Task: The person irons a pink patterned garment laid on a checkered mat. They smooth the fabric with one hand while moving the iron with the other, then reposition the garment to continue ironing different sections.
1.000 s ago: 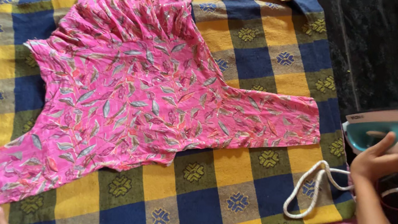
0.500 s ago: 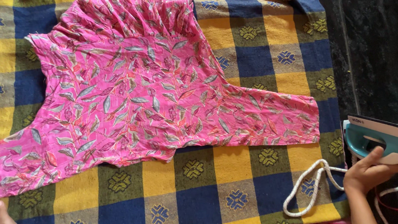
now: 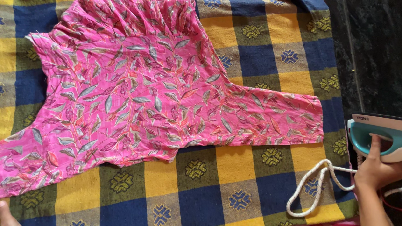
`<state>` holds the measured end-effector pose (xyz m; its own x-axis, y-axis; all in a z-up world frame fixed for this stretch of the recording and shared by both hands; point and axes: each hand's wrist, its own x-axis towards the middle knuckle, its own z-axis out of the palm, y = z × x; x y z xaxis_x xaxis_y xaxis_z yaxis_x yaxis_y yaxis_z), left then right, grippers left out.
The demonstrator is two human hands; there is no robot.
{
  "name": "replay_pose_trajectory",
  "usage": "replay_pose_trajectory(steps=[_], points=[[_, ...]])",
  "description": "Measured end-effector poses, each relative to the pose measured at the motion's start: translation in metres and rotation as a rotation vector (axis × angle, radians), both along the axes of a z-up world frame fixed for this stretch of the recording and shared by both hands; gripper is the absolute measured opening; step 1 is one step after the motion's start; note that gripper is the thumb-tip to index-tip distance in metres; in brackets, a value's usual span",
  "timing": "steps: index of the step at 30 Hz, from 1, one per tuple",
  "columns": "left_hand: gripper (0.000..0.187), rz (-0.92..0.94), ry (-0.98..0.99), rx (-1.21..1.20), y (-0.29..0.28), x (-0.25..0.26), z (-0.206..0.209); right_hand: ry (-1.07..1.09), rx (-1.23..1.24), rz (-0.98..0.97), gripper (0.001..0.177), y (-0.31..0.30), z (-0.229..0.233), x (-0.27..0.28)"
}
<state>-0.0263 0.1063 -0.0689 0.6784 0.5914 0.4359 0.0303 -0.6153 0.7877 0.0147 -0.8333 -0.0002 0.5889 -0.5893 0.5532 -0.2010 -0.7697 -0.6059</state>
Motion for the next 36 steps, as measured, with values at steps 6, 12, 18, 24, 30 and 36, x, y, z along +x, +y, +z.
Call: replay_pose_trajectory(steps=[6,12,18,24,30,36], points=[[0.021,-0.124,-0.106,-0.063,0.001,-0.004,-0.005,-0.068,0.120,0.000,0.039,0.000,-0.007,0.004],[0.022,-0.046,-0.081,-0.004,-0.004,-0.010,-0.004,-0.081,0.109,-0.050,0.051,-0.015,-0.021,-0.003],[0.018,0.042,-0.042,-0.035,-0.016,-0.016,-0.005,-0.184,0.225,-0.021,0.066,-0.023,-0.030,-0.003],[0.021,0.206,0.082,0.183,-0.026,-0.023,-0.001,-0.203,0.193,0.043,0.078,-0.023,-0.031,-0.005],[0.025,0.417,0.087,0.445,-0.074,-0.014,0.024,-0.149,0.178,0.121,0.073,-0.022,-0.031,-0.019],[0.018,0.257,0.077,0.556,-0.150,0.021,0.106,-0.197,0.352,0.178,0.063,-0.019,-0.030,-0.022]])
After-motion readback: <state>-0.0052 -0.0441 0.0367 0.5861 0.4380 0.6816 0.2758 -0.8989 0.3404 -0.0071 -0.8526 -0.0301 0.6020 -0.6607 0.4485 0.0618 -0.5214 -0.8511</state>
